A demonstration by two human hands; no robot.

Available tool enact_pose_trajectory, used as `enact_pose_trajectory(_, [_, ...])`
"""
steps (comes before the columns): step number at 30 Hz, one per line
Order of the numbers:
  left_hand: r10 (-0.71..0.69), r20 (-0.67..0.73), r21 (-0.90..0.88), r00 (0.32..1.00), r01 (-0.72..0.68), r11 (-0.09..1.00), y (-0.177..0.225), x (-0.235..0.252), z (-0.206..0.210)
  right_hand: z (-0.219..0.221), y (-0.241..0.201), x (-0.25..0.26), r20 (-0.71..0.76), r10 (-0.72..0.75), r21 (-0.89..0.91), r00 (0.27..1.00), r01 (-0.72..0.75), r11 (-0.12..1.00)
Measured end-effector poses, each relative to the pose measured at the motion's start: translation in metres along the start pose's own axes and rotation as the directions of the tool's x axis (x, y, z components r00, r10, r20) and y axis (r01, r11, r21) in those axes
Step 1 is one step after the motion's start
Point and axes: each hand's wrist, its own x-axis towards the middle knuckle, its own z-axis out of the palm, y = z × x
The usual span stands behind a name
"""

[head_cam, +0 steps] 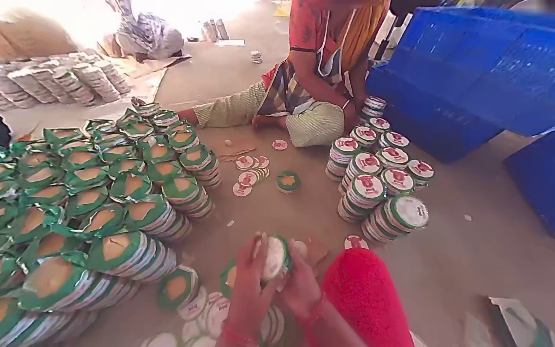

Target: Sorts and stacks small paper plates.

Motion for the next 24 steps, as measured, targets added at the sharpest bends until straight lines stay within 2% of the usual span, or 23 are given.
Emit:
enact_pose_trajectory(3, [0.051, 0.000, 0.094, 0.999, -0.051, 0.994, 0.003, -0.001, 0.005, -0.005, 0.000, -0.001, -0.035, -0.008, -0.018, 0.999, 0.007, 1.000])
enact_pose_trajectory(7, [0.116, -0.008, 0.226, 0.993, -0.111, 0.968, 0.014, -0.002, 0.010, 0.000, 0.000, -0.005, -0.204, -0.048, -0.097, 0.978, 0.028, 0.995])
enact_pose_trajectory(12, [0.182, 0.034, 0.384, 0.983, -0.181, 0.905, 0.018, -0.002, 0.014, -0.006, 0.000, -0.003, -0.214, -0.111, -0.203, 0.971, 0.067, 0.977])
enact_pose_trajectory(16, [0.123, 0.108, 0.459, 0.986, -0.160, 0.874, 0.019, -0.003, 0.018, -0.010, -0.001, -0.004, -0.265, -0.088, -0.268, 0.960, 0.014, 0.963])
enact_pose_trajectory(20, [0.007, 0.154, 0.464, 0.988, -0.079, 0.883, 0.016, -0.006, 0.024, -0.007, -0.010, -0.008, -0.356, 0.019, -0.183, 0.934, -0.089, 0.979])
enact_pose_trajectory(24, [-0.007, 0.123, 0.477, 0.992, -0.053, 0.877, 0.016, -0.010, 0.029, -0.012, -0.016, -0.012, -0.302, 0.023, -0.306, 0.953, -0.120, 0.945])
